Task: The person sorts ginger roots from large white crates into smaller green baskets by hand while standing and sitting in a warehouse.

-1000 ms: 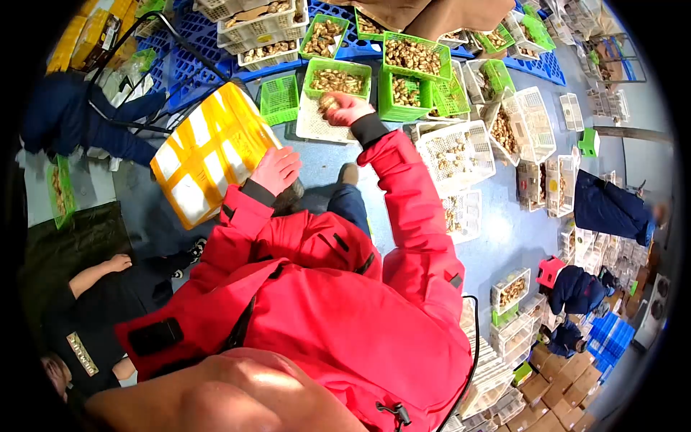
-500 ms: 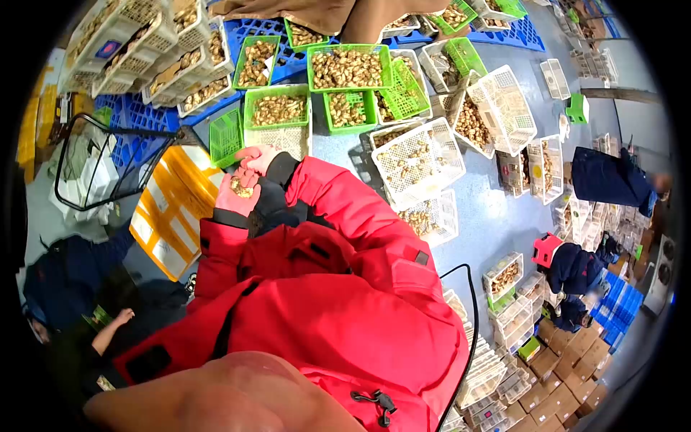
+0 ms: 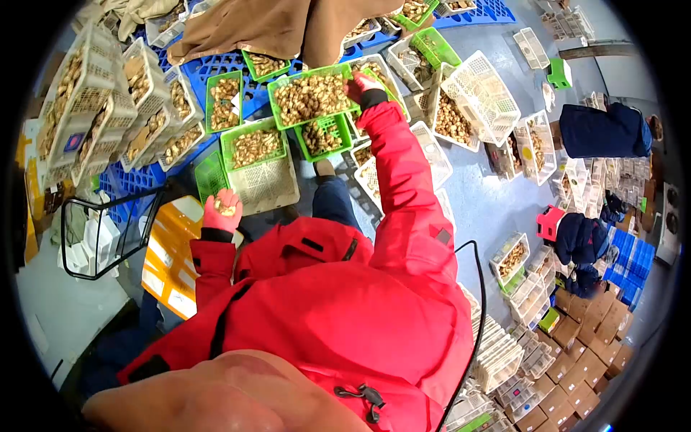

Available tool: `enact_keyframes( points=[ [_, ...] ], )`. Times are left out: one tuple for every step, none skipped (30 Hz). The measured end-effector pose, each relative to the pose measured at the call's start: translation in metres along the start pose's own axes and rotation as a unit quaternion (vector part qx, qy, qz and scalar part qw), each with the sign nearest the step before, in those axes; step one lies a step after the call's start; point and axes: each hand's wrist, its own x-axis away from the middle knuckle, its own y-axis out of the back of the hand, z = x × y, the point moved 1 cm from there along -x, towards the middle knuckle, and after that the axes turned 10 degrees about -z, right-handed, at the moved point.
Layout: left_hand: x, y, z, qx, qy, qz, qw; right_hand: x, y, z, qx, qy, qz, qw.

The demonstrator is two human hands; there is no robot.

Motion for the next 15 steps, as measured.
enact_keyframes(
  points=[
    [-0.017,0.007,-0.003,0.016,0.008,0.127,0.992,-0.014,-0.004,0.02,0.033,0.017,-0.004,0.999],
    [-0.025,-0.004,-0.002,0.032,0.012,0.252,0.967,-0.037,-0.007,0.038,0.054,0.022,0.016,0.998],
    [-0.026,-0.008,0.0,0.02,-0.031,0.037,0.999,-0.059,-0.009,0.054,0.058,0.032,-0.008,0.998],
    [-0.02,-0.029,0.003,0.012,-0.075,-0.175,0.982,-0.079,-0.02,0.074,0.061,0.046,-0.028,0.997],
    [-0.036,-0.009,0.003,0.02,-0.081,-0.115,0.99,-0.113,-0.026,0.091,0.06,0.035,-0.039,0.997],
    [-0.061,0.024,0.004,0.033,-0.046,0.095,0.994,-0.133,-0.039,0.105,0.071,0.053,-0.056,0.994],
    [-0.066,0.021,0.01,0.04,-0.036,0.072,0.996,-0.159,-0.046,0.119,0.075,0.057,-0.036,0.995],
    [-0.069,0.007,0.016,0.049,-0.028,0.05,0.997,-0.182,-0.057,0.134,0.08,0.062,-0.016,0.995],
    [-0.07,-0.003,0.025,0.023,-0.057,-0.086,0.994,-0.21,-0.074,0.146,0.079,0.067,-0.041,0.994],
    [-0.068,-0.022,0.033,0.001,-0.084,-0.223,0.971,-0.247,-0.085,0.156,0.136,0.106,-0.016,0.985],
    [-0.07,-0.024,0.036,-0.008,-0.077,-0.203,0.976,-0.289,-0.092,0.167,0.148,0.107,0.016,0.983],
    [-0.07,-0.025,0.039,0.014,-0.081,-0.205,0.975,-0.325,-0.097,0.171,0.159,0.11,0.046,0.98],
    [-0.07,-0.025,0.039,0.031,-0.081,-0.204,0.975,-0.331,-0.122,0.175,0.223,0.146,-0.023,0.963],
    [-0.071,-0.026,0.039,0.041,-0.075,-0.199,0.976,-0.332,-0.138,0.188,0.282,0.186,-0.1,0.936],
    [-0.07,-0.021,0.04,0.028,-0.097,-0.219,0.97,-0.401,-0.133,0.186,0.348,0.244,-0.104,0.899]
  ],
)
